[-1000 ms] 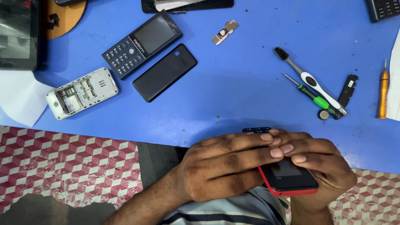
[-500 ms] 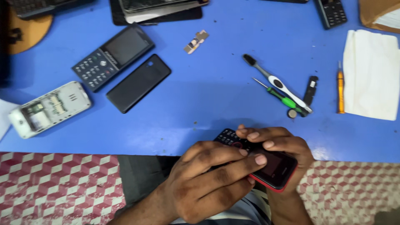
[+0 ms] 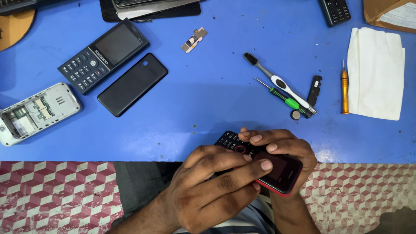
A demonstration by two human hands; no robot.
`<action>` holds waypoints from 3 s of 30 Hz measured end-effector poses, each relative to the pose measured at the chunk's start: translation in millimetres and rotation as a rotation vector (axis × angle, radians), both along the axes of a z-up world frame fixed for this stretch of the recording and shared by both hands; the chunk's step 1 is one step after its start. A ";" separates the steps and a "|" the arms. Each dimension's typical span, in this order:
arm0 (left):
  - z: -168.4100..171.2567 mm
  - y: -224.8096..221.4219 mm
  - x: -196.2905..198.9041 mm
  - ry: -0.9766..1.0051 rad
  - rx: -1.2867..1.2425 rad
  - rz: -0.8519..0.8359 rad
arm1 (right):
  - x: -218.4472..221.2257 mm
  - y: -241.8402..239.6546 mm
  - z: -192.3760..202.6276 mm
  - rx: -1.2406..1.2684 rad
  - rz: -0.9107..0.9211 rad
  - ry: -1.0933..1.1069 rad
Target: The person assembles a red mobile phone by aligning the internal screen and keypad components, then attaching the front faceplate. The person presses the edges to secure the casing and briefly tests the keypad buttons.
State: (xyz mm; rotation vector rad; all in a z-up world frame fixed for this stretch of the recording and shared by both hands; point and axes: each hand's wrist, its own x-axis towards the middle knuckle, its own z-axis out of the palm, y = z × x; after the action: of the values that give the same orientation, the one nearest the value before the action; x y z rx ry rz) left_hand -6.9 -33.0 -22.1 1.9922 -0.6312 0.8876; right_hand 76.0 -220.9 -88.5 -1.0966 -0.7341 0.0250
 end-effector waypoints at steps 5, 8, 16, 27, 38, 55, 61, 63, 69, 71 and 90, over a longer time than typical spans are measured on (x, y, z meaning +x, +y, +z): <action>10.6 0.5 0.9 0.029 0.030 0.052 | -5.4 3.6 5.1 -0.024 -0.021 -0.011; 13.8 -2.4 1.5 -0.003 0.041 0.103 | -11.7 10.3 9.8 -0.073 -0.089 -0.070; 9.2 -4.9 -1.9 -0.017 0.028 0.096 | -15.0 15.0 13.1 -0.159 -0.112 -0.126; -5.6 -21.1 0.8 -0.114 -0.089 0.068 | -10.5 12.7 5.6 -0.050 -0.048 -0.022; -3.4 20.7 -5.4 0.542 -0.269 -0.096 | 19.4 -15.3 3.8 0.080 0.363 0.081; -26.1 32.2 -3.9 0.652 -0.580 0.060 | 12.4 43.3 34.3 -0.020 0.083 0.520; -34.7 43.4 2.7 0.818 -1.083 -0.446 | 21.1 30.6 19.2 -0.064 0.021 0.478; -36.2 42.9 5.6 0.848 -1.068 -0.420 | 21.1 28.2 17.4 -0.042 0.036 0.472; -34.6 43.3 5.1 0.910 -1.007 -0.334 | 18.4 32.1 19.7 -0.030 0.015 0.445; -33.8 40.2 3.9 0.864 -1.020 -0.332 | 17.0 31.8 21.4 -0.034 0.019 0.441; -11.1 32.6 12.1 1.062 -0.686 -0.219 | 13.0 29.2 13.8 -0.080 -0.066 0.383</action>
State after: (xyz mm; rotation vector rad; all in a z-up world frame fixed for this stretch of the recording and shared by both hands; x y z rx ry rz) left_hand 5.2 -0.4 -33.2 1.4235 0.0852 -0.1585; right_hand 89.0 -191.7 -74.7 -1.1497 -0.3552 0.2038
